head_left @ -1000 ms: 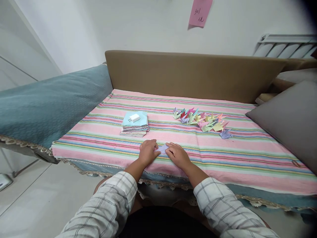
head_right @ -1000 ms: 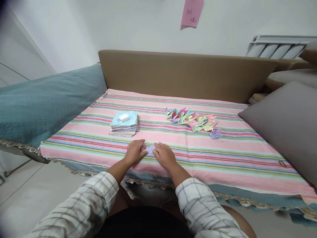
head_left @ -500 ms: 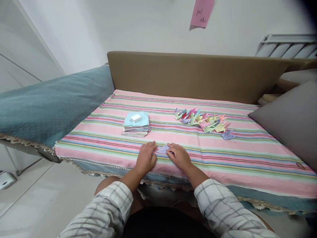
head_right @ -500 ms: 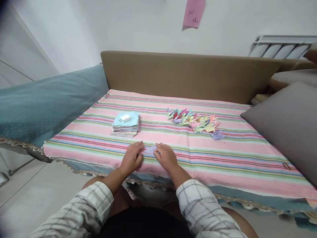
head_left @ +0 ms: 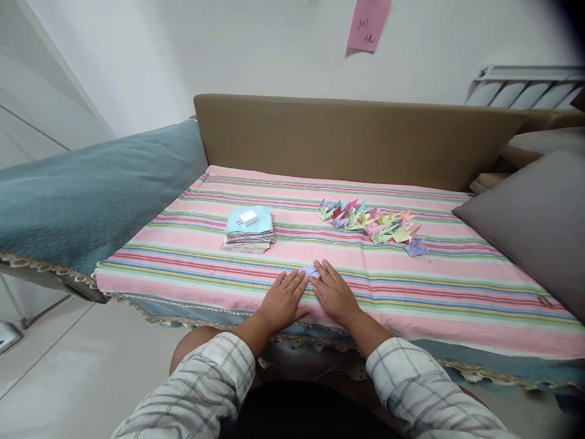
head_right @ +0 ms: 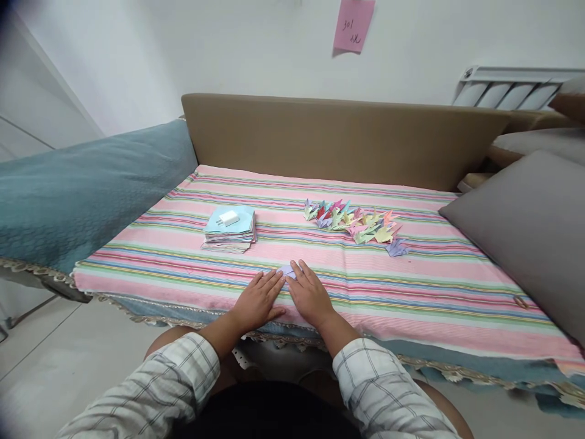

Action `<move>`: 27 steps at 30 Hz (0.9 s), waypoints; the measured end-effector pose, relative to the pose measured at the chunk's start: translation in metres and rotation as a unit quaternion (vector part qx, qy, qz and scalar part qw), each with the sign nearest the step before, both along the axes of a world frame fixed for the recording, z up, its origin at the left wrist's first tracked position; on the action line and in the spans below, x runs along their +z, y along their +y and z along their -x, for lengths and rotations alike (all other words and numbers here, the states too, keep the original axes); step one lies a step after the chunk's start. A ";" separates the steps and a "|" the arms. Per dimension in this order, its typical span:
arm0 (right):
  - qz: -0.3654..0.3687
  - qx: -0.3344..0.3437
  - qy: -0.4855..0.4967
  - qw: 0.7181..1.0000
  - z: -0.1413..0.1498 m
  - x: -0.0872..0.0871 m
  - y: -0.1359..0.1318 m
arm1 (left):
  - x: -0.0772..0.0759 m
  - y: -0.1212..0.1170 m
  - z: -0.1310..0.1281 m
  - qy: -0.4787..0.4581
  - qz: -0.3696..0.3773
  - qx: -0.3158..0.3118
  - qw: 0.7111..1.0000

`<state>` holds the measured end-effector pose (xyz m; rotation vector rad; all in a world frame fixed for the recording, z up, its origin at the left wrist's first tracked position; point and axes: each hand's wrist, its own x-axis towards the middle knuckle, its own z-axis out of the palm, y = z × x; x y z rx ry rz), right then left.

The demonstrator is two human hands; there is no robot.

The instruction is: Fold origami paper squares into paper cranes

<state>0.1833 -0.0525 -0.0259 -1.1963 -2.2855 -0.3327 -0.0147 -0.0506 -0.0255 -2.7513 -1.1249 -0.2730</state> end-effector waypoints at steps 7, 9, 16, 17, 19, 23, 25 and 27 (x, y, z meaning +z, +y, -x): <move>-0.081 -0.005 -0.005 0.997 -0.003 -0.008 -0.009 | -0.001 0.002 0.001 0.000 -0.007 -0.005 1.000; -0.077 -0.004 -0.014 0.997 -0.004 -0.008 -0.009 | -0.001 0.002 0.001 0.001 -0.009 -0.007 1.000; -0.045 -0.013 -0.030 0.998 -0.003 -0.010 -0.011 | 0.002 0.001 0.001 0.006 -0.005 -0.011 1.000; -0.041 -0.015 -0.030 0.999 -0.003 -0.010 -0.011 | 0.003 0.001 0.001 0.004 -0.007 -0.012 1.000; -0.031 -0.020 -0.030 0.999 -0.003 -0.011 -0.012 | 0.002 0.001 0.002 0.002 -0.009 -0.012 1.000; -0.005 -0.048 -0.016 0.999 -0.002 -0.009 -0.013 | 0.002 0.002 0.002 -0.003 -0.005 -0.012 1.000; 0.010 -0.059 -0.013 0.998 -0.002 -0.007 -0.014 | 0.002 0.001 0.001 -0.005 -0.004 -0.011 1.000; 0.022 -0.066 -0.015 0.997 -0.002 -0.006 -0.014 | 0.002 0.001 0.001 -0.006 -0.004 -0.011 1.000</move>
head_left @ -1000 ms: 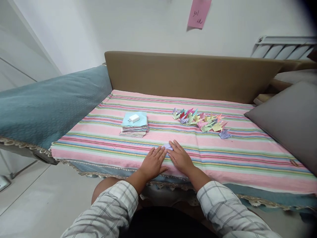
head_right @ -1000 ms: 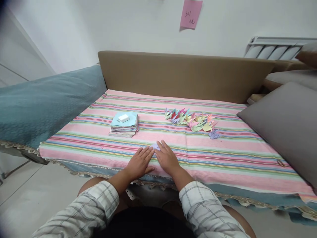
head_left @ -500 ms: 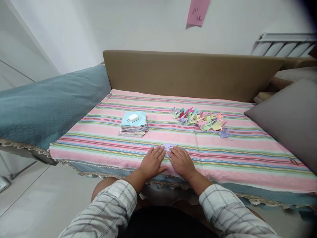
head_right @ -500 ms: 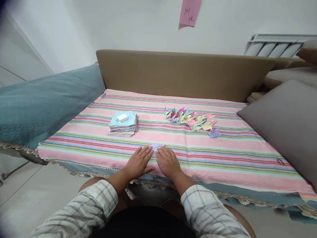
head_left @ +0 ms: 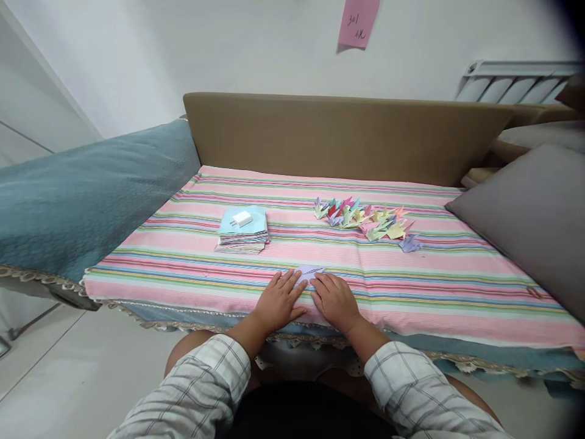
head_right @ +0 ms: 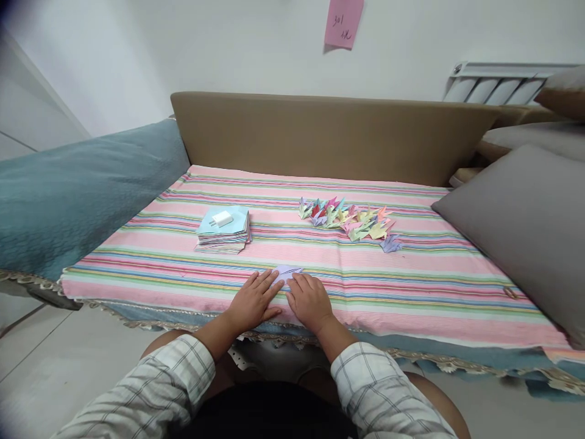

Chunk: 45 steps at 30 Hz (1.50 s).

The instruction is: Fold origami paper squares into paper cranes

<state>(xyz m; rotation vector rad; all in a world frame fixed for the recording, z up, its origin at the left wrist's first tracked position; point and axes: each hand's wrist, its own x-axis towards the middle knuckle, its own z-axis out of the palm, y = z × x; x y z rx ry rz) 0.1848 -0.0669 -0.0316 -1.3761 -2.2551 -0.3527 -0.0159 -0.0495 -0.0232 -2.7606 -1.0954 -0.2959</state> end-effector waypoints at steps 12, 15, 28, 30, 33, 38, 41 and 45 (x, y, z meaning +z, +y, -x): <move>-0.007 -0.017 0.004 1.000 -0.001 -0.003 -0.001 | 0.001 0.000 -0.001 0.001 -0.003 0.001 1.000; -0.010 -0.024 0.007 1.000 0.000 -0.004 -0.001 | 0.001 -0.001 0.000 0.000 -0.005 0.000 1.000; -0.004 -0.059 0.022 0.998 0.001 0.000 -0.004 | 0.002 -0.001 -0.001 -0.010 0.000 0.002 1.000; -0.003 -0.066 0.025 0.997 0.001 0.001 -0.003 | 0.003 -0.001 -0.001 -0.012 0.001 0.001 1.000; 0.008 -0.095 0.031 0.995 -0.003 0.002 -0.001 | 0.004 -0.001 -0.001 -0.015 0.003 0.001 1.000; 0.006 -0.110 0.057 0.992 -0.011 0.002 -0.001 | 0.005 -0.001 -0.002 -0.018 0.005 0.006 1.000; -0.020 -0.024 0.047 0.998 -0.006 0.003 -0.004 | 0.003 -0.001 -0.002 -0.020 0.005 0.004 1.000; -0.003 0.068 0.016 0.998 0.005 0.001 -0.005 | 0.002 -0.001 -0.002 -0.022 0.010 0.008 1.000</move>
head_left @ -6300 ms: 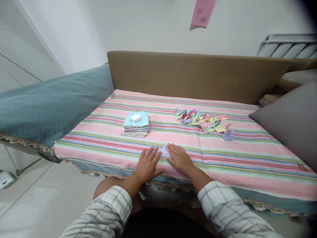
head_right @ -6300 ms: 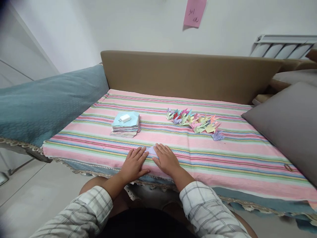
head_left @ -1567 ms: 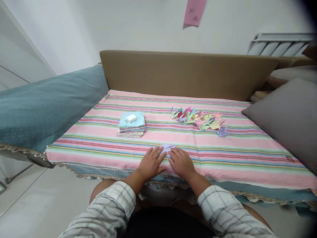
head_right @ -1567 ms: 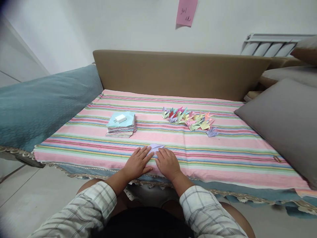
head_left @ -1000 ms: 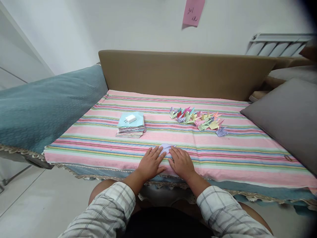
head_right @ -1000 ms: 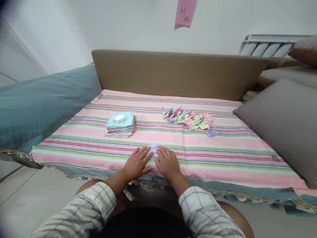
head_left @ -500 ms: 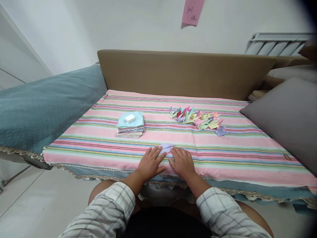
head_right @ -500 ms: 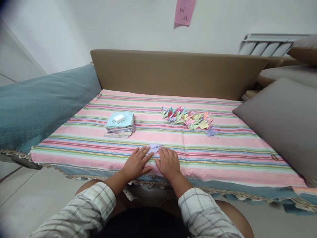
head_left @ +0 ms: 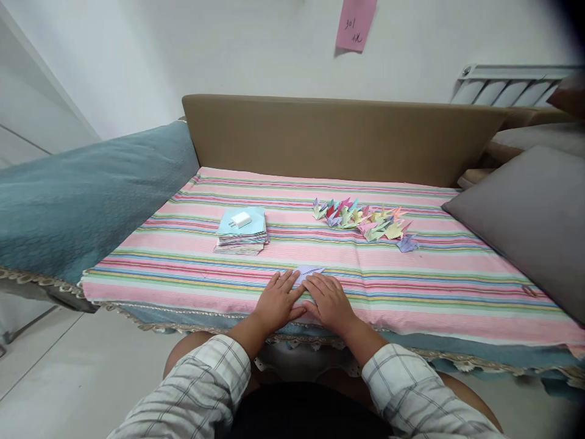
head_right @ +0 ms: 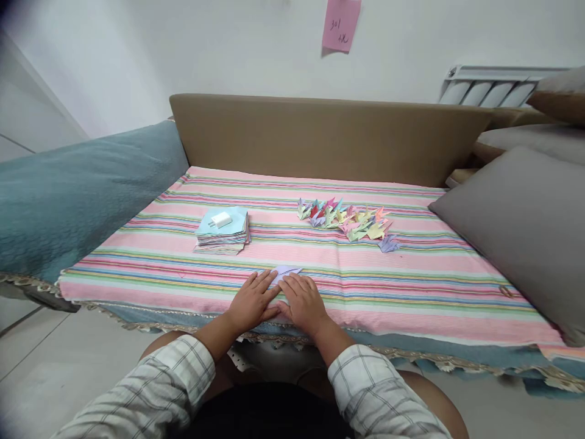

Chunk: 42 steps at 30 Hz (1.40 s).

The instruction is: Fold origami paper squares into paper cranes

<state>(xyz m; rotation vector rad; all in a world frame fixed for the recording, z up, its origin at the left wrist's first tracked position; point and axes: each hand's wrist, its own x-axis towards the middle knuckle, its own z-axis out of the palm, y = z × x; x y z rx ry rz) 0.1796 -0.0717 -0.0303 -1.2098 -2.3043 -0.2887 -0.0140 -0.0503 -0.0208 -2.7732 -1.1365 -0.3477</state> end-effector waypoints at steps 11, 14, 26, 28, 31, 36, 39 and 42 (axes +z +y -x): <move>0.009 -0.114 0.032 0.993 -0.015 0.012 0.009 | 0.002 -0.001 0.000 0.006 0.009 0.003 1.000; 0.009 0.000 -0.024 1.000 -0.003 0.016 0.016 | 0.000 0.000 0.000 0.006 0.012 0.003 1.000; 0.144 0.012 -0.062 0.988 0.006 0.008 0.030 | 0.002 -0.007 0.000 -0.008 0.016 0.069 0.997; 0.149 0.009 -0.062 0.987 0.006 0.009 0.030 | 0.004 -0.008 -0.001 -0.008 0.019 0.079 0.997; 0.155 0.005 -0.064 0.986 0.007 0.010 0.030 | 0.005 -0.010 0.000 -0.009 0.019 0.084 0.996; 0.152 0.000 -0.067 0.986 0.008 0.009 0.029 | 0.002 -0.015 0.009 -0.027 0.011 0.097 0.995; 0.150 -0.007 -0.067 0.986 0.010 0.008 0.029 | 0.000 -0.018 0.015 -0.047 0.006 0.127 0.991; 0.148 -0.013 -0.063 0.987 0.012 0.006 0.028 | 0.001 -0.020 0.016 -0.073 -0.007 0.127 0.989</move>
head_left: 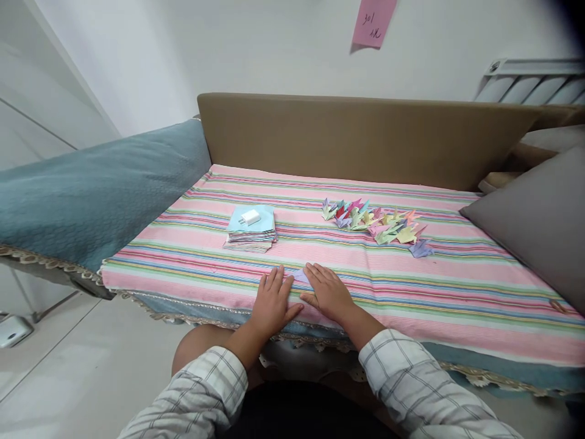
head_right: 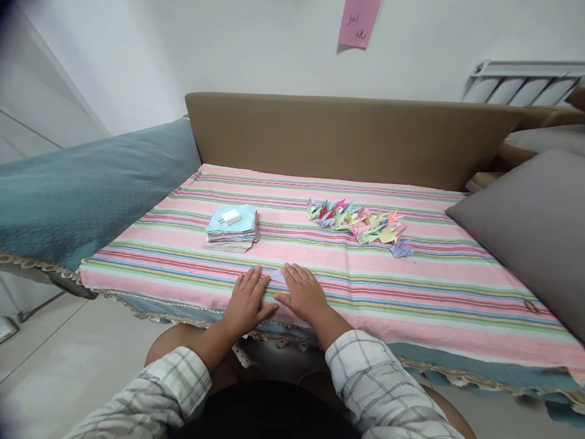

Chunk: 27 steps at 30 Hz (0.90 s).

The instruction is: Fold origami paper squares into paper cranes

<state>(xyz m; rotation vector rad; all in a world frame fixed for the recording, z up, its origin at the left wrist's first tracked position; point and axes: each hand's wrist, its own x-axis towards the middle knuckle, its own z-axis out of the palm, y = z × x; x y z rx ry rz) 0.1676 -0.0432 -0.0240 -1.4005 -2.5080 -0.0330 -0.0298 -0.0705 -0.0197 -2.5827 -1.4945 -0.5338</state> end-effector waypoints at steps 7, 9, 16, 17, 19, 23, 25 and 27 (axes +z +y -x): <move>0.007 -0.010 0.028 1.000 -0.001 0.004 0.002 | 0.014 0.023 -0.010 -0.141 0.053 0.030 0.988; 0.013 -0.013 0.041 0.999 -0.002 0.006 0.004 | 0.019 0.033 -0.012 -0.187 0.095 0.073 0.975; 0.000 -0.042 0.051 0.998 0.005 0.009 0.006 | 0.026 0.042 -0.018 -0.257 0.148 0.141 0.945; -0.003 -0.043 0.049 0.998 0.006 0.008 0.005 | 0.025 0.042 -0.018 -0.264 0.146 0.143 0.943; -0.009 -0.042 0.042 0.998 0.007 0.007 0.004 | 0.024 0.041 -0.020 -0.279 0.140 0.145 0.939; -0.014 -0.044 0.032 0.998 0.007 0.006 0.003 | 0.020 0.044 -0.021 -0.304 0.138 0.164 0.928; -0.014 -0.043 0.034 0.998 0.007 0.006 0.003 | 0.019 0.045 -0.022 -0.301 0.146 0.173 0.926; -0.011 -0.040 0.041 0.998 0.006 0.007 0.003 | 0.019 0.046 -0.022 -0.295 0.158 0.178 0.926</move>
